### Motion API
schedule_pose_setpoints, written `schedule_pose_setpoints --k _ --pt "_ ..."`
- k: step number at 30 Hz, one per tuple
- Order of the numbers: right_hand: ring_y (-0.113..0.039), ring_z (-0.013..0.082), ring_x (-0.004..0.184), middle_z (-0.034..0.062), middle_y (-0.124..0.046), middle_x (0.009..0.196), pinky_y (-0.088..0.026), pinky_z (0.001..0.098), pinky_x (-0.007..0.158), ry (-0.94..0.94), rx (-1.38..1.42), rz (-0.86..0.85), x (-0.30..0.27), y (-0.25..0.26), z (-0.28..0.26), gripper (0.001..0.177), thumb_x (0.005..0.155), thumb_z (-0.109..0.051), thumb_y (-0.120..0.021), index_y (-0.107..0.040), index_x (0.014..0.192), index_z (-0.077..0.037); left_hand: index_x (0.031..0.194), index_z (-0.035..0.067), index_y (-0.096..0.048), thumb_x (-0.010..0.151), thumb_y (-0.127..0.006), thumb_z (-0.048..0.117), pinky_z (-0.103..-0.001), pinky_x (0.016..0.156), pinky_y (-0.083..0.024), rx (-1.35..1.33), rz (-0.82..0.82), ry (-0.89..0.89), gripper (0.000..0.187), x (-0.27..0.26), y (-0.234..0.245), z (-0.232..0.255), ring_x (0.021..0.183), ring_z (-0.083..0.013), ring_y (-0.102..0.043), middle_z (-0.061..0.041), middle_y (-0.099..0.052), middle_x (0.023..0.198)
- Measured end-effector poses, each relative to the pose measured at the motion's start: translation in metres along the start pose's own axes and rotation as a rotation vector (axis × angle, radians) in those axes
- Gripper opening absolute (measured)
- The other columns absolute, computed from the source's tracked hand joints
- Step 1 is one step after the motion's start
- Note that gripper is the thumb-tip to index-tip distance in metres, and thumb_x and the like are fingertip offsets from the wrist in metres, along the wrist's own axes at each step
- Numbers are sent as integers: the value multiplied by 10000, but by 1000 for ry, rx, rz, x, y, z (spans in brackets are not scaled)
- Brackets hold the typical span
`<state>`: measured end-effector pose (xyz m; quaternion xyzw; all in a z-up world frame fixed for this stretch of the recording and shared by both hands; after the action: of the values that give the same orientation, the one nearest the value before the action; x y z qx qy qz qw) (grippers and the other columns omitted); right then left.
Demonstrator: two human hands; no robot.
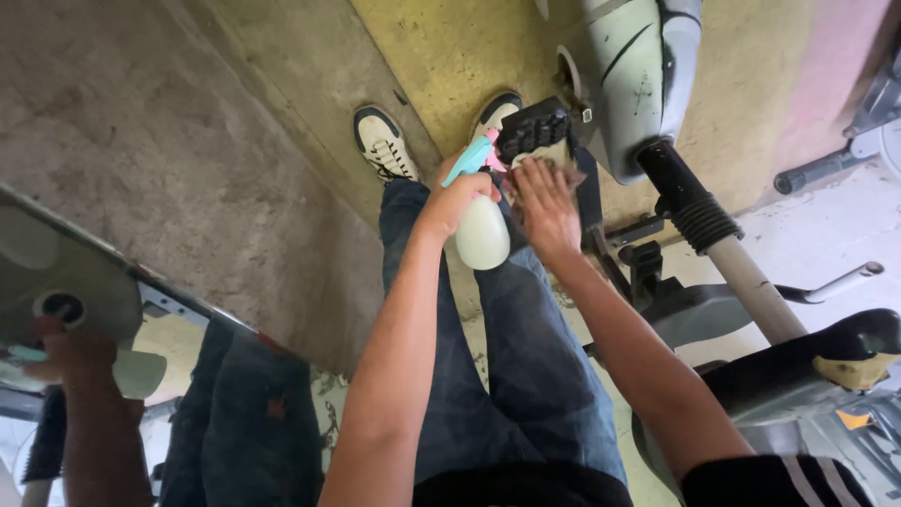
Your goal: Cleaning and wiping down various exercise machines using a spray bottle and a cleaning cloth.
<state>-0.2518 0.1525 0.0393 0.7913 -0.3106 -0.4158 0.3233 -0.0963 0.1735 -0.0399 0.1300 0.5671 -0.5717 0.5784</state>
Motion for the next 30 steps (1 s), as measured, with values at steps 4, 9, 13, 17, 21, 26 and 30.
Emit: schedule_pose_setpoints --k 4,9,13,17,21,26,30 --pt "-554 385 1389 199 -575 1481 -428 505 1180 9 60 195 6 7 4 397 1016 -60 -533 -593 1406 -13 1438 87 -595 734 -587 3 -307 689 -544 16 -60 -115 709 -15 -21 43 735 -175 -649 -57 -641 982" --pt "-655 184 736 61 -684 850 -518 352 665 -480 492 542 -1 27 40 237 1164 -175 -452 -661 1145 -64 1342 117 -678 786 -687 9 -359 868 -561 542 88 -408 567 -18 -24 43 974 -223 -705 -100 -710 1084" --pt "-546 135 707 62 -630 885 -429 300 621 -509 796 840 30 70 51 207 1202 -202 -459 -602 1141 -65 1325 177 -692 764 -734 39 -393 884 -539 823 117 -618 579 -53 -48 78 1102 -336 -662 -162 -606 1321" --pt "-601 221 860 70 -700 1004 -463 388 789 -114 673 552 93 100 27 97 1055 -170 -583 -654 1068 -105 1310 215 -703 722 -722 74 -408 862 -534 926 138 -467 605 -44 -42 58 1059 -373 -670 -168 -575 1346" --pt "-616 330 999 99 -694 991 -450 476 908 270 -149 197 120 87 -25 191 986 -285 -695 -782 978 -115 1377 173 -655 803 -663 92 -376 910 -562 646 32 -323 580 -38 -32 48 1011 -296 -720 -127 -722 1103" --pt "-629 295 1057 79 -706 1028 -454 459 924 153 -261 126 126 62 -3 334 1080 -387 -671 -746 919 -104 1340 155 -658 776 -668 83 -381 896 -553 678 33 -264 569 -45 -40 68 1021 -282 -731 -125 -750 1109" --pt "-619 292 1117 54 -708 1037 -440 449 996 264 -262 75 119 81 -20 285 1029 -380 -699 -750 934 -116 1264 161 -712 781 -682 68 -405 895 -558 802 38 -378 493 -45 -41 68 1076 -343 -709 -138 -743 1226"
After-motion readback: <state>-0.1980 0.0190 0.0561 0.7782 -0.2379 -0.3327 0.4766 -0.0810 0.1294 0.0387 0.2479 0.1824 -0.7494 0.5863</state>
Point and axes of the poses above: each hand's wrist, its own x-axis towards the middle knuckle, its own y-axis out of the back of the hand, z = x × y, the point moved 6 cm from there along x, towards the middle knuckle
